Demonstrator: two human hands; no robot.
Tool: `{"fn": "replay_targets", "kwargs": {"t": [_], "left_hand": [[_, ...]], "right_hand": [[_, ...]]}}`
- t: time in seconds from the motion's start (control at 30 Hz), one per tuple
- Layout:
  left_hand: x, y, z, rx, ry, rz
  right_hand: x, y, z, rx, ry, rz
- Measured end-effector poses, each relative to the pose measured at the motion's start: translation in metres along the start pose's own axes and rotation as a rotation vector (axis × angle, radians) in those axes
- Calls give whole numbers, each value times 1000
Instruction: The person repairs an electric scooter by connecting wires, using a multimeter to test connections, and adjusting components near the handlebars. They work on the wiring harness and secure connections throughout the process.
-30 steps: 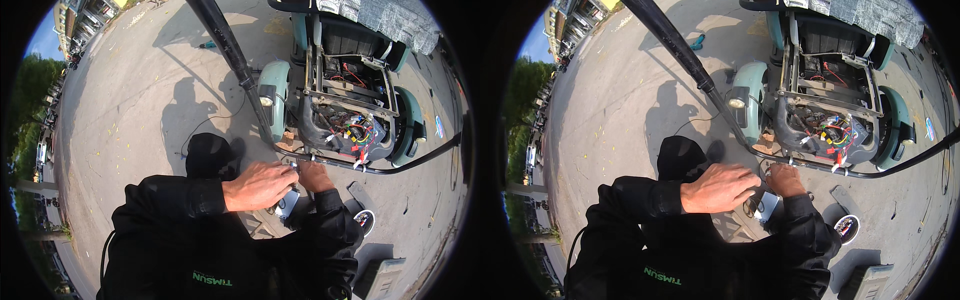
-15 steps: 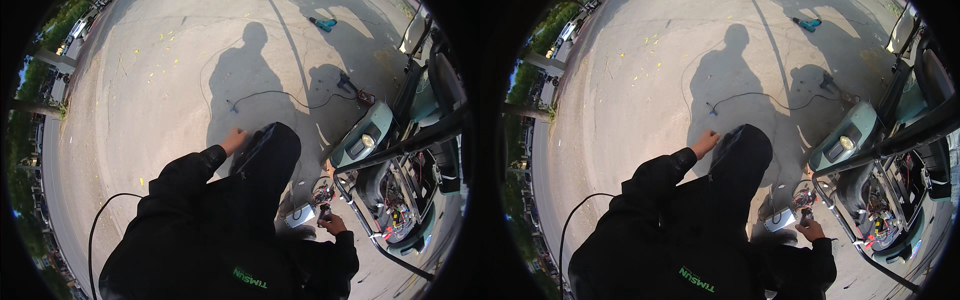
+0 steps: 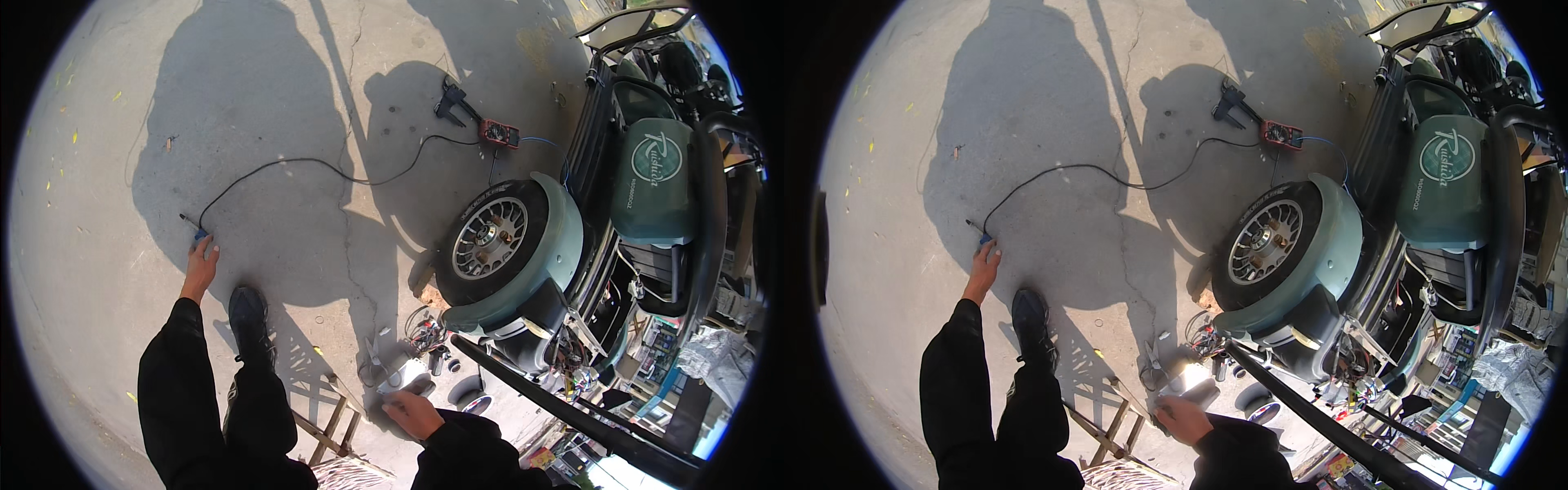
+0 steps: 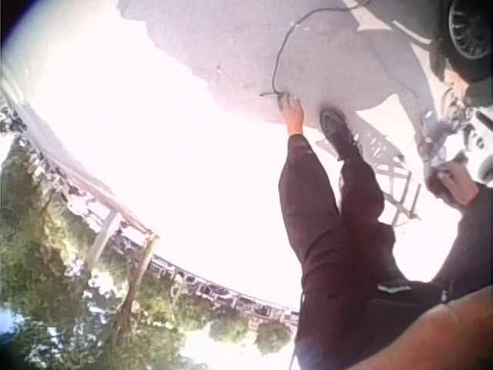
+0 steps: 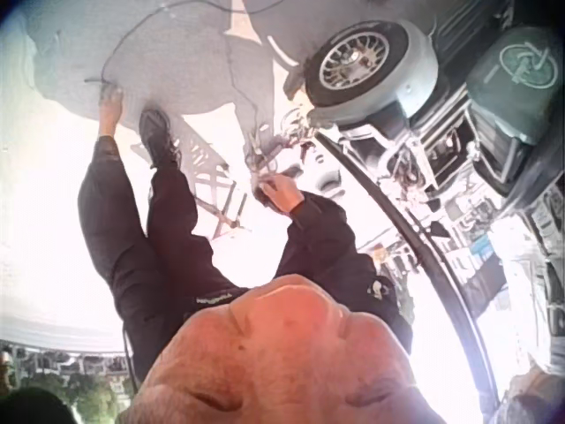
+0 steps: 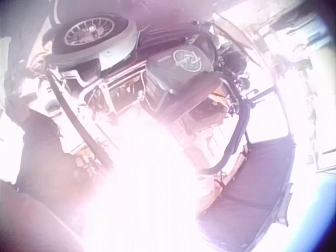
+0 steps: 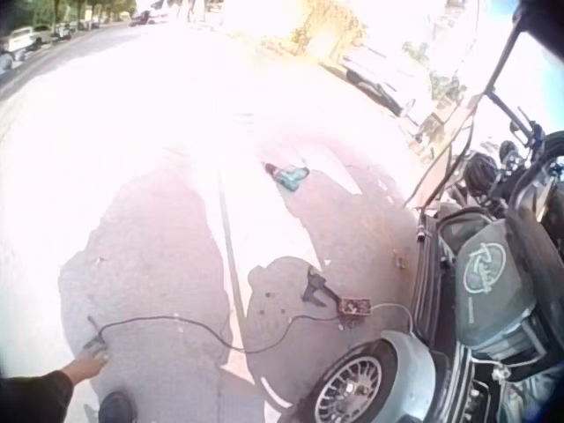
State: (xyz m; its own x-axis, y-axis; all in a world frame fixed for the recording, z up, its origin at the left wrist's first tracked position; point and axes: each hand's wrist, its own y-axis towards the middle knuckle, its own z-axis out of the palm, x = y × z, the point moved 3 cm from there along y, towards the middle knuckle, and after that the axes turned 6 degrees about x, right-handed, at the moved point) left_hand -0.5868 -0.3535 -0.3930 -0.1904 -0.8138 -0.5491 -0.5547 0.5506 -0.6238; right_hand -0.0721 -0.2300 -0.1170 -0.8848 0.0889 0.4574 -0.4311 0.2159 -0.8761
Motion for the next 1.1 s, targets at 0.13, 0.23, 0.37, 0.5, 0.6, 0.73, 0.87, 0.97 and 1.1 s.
{"fn": "replay_targets", "kwargs": {"t": [0.13, 0.23, 0.37, 0.5, 0.6, 0.73, 0.87, 0.97, 1.1], "left_hand": [[17, 31, 12, -115, 80, -82], [-2, 32, 1, -111, 233, 25], [-83, 10, -35, -104, 161, 14], [-235, -52, -93, -15, 19, 311], [-353, -105, -142, 68, 12, 567], [-487, -156, -186, 149, -118, 789], [-588, -178, -206, 141, -85, 980], [-656, -168, -217, 127, -47, 1117], [-730, -121, -226, 406, 10, 1174]], "right_hand": [[35, -18, 20, 63, -22, 62], [63, -35, 24, 106, -1, 154], [131, -51, -2, 52, -17, 176], [243, -62, -46, -91, 215, 138], [334, -61, -88, -322, 445, -7], [436, -46, -162, -679, 502, -271], [498, -47, -240, -851, 601, -304], [528, -58, -303, -1072, 505, -234], [550, -48, -382, -1017, 972, -269]]}}
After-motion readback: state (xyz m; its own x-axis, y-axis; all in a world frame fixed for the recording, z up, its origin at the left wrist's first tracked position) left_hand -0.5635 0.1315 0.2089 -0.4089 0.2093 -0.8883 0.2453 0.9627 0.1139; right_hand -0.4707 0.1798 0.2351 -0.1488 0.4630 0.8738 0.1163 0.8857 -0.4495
